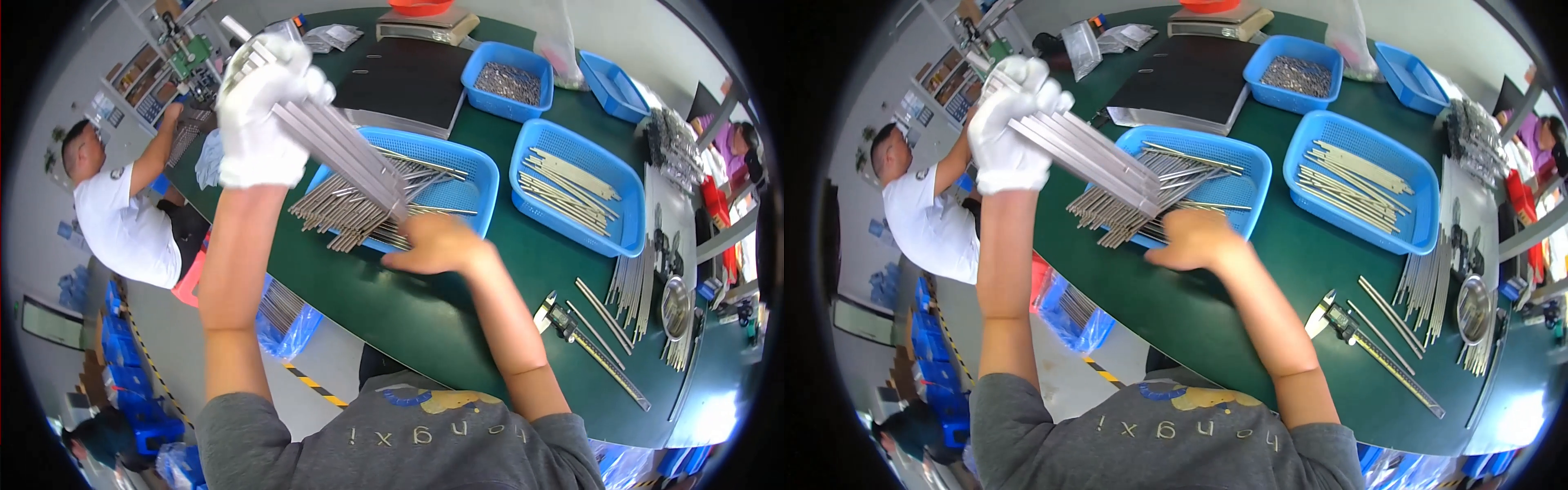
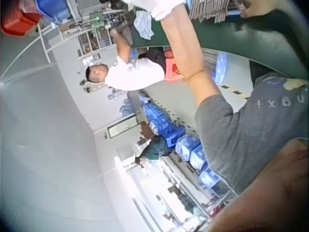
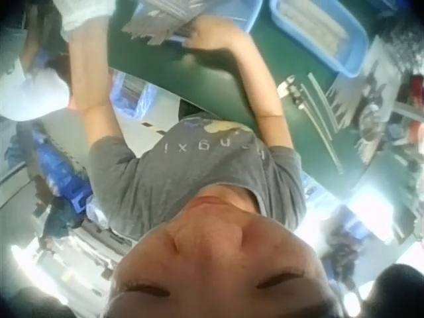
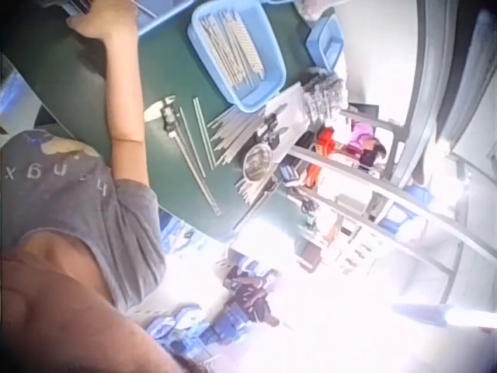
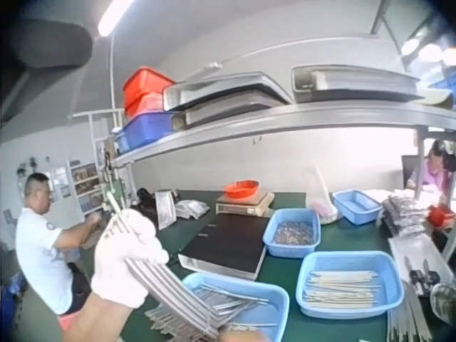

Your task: Inspecting, sorting, and measuring small metal rods using a digital caliper at a manufacturing workbench.

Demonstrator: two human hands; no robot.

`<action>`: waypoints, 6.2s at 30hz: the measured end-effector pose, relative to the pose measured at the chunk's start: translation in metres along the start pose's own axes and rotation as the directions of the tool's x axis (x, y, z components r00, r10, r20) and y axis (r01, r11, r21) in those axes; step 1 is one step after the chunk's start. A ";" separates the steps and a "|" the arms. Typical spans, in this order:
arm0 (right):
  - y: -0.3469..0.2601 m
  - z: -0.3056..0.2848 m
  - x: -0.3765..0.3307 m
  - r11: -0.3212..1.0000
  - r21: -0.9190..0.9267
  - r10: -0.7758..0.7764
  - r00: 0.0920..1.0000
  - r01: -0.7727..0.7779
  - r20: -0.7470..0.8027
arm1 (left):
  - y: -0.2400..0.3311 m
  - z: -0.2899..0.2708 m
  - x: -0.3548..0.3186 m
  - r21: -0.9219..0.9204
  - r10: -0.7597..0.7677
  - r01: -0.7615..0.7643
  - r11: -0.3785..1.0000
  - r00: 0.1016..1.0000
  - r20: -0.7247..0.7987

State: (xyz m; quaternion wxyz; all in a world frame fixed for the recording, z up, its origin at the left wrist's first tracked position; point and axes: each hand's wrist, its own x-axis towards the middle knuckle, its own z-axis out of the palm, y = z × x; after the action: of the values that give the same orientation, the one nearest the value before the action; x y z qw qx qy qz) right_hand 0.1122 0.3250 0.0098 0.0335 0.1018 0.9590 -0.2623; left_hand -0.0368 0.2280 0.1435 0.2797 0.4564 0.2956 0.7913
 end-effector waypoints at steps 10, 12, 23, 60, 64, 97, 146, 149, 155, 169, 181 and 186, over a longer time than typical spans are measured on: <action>0.088 0.017 0.129 0.904 -0.420 -0.083 0.928 -0.083 -0.363 | -0.024 0.002 -0.163 0.578 0.363 -0.167 0.799 0.900 -0.241; 0.110 0.009 0.143 0.859 -0.470 0.044 0.944 -0.202 -0.326 | -0.045 0.024 -0.174 0.559 0.375 -0.211 0.802 0.906 -0.195; 0.110 -0.008 0.126 0.869 -0.443 -0.415 0.813 0.221 -0.409 | -0.111 0.063 -0.166 0.422 0.410 -0.322 0.848 0.902 -0.134; 0.085 0.004 0.065 0.567 -0.708 -0.609 0.793 0.421 -0.017 | -0.128 0.063 -0.161 0.530 0.425 -0.347 0.773 0.905 -0.027; 0.097 0.000 0.061 0.445 -0.832 -0.546 0.837 0.330 0.039 | -0.118 0.068 -0.164 0.514 0.344 -0.288 0.808 0.939 -0.015; 0.023 0.014 0.037 0.981 -0.161 0.093 0.989 -0.111 -0.112 | -0.082 0.069 -0.190 0.566 0.080 -0.064 0.822 0.997 -0.003; 0.007 0.053 -0.137 0.981 0.186 -0.009 0.964 0.060 -0.265 | -0.104 0.079 -0.168 0.371 -0.212 0.154 0.916 0.970 0.119; 0.006 0.012 -0.151 0.991 0.112 0.096 0.953 -0.066 -0.287 | -0.104 0.081 -0.168 0.349 -0.222 0.178 0.920 0.971 0.092; -0.026 -0.036 -0.168 0.995 0.093 0.020 0.862 0.031 -0.507 | -0.103 0.081 -0.167 0.347 -0.242 0.199 0.916 0.966 0.087; -0.050 -0.028 -0.164 0.968 -0.010 -0.192 0.717 0.250 -0.670 | -0.103 0.078 -0.167 0.317 -0.216 0.163 0.934 0.966 0.141; -0.050 -0.019 -0.159 0.952 -0.035 -0.233 0.647 0.303 -0.726 | -0.104 0.075 -0.167 0.311 -0.240 0.180 0.933 0.956 0.166; -0.050 -0.012 -0.154 0.939 0.012 -0.219 0.623 0.344 -0.751 | -0.106 0.074 -0.169 0.300 -0.266 0.210 0.931 0.951 0.160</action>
State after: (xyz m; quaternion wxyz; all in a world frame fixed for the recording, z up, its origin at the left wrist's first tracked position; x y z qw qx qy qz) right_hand 0.2520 0.2621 0.0633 -0.4070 0.0498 0.8701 -0.2735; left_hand 0.1191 0.1941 0.0028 0.3348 0.5280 0.4284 0.6524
